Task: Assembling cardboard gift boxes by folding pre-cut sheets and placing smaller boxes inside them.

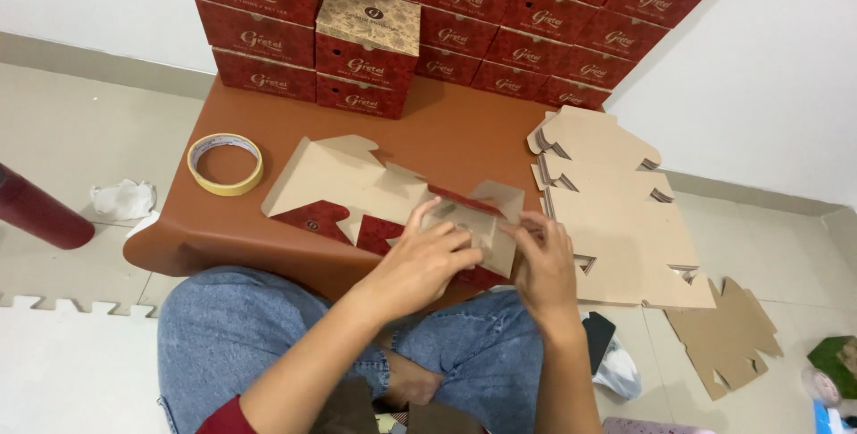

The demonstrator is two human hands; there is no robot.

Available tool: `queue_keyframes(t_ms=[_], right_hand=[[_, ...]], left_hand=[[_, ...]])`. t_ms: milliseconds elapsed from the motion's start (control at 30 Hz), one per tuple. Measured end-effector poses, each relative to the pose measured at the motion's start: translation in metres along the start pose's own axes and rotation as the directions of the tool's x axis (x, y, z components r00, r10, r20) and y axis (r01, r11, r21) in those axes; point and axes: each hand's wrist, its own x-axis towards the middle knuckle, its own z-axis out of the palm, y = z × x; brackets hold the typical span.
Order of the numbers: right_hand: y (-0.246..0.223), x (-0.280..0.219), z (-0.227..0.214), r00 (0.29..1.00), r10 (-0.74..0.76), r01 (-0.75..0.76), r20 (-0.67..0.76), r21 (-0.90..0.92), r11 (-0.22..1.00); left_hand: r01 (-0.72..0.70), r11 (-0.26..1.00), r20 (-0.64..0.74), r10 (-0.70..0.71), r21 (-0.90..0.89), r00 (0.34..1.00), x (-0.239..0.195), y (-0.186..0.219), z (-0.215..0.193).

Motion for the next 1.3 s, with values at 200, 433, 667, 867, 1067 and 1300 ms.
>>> queue_keyframes(t_ms=[200,433,667,867,1067,1300], right_hand=[[0.023,-0.022,-0.038,0.986,0.165,-0.167,0.032,0.054,0.984],[0.029,-0.049,-0.084,0.819,0.470,-0.549,0.329,0.209,0.809],[-0.033,-0.027,-0.065,0.870,0.202,-0.342,0.449,0.258,0.903],[-0.094,0.005,-0.034,0.915,-0.089,-0.145,0.392,0.529,0.836],[-0.081,0.031,-0.005,0.966,0.008,-0.177,0.259,0.636,0.751],[-0.073,0.077,0.030,0.957,-0.146,0.008,0.249,0.485,0.875]], left_hand=[[-0.135,0.991,-0.027,0.134,-0.022,0.991,-0.008,0.012,-0.005],[-0.054,0.987,0.072,0.065,-0.152,0.995,0.004,0.014,-0.033],[0.266,0.950,-0.189,-0.234,0.166,0.954,0.001,-0.026,-0.046],[0.285,0.955,-0.247,-0.297,-0.087,0.922,-0.019,0.005,-0.082],[0.355,0.934,-0.185,-0.343,0.031,0.921,-0.052,0.000,-0.075],[0.420,0.900,-0.289,-0.374,0.117,0.881,-0.054,-0.001,-0.071]])
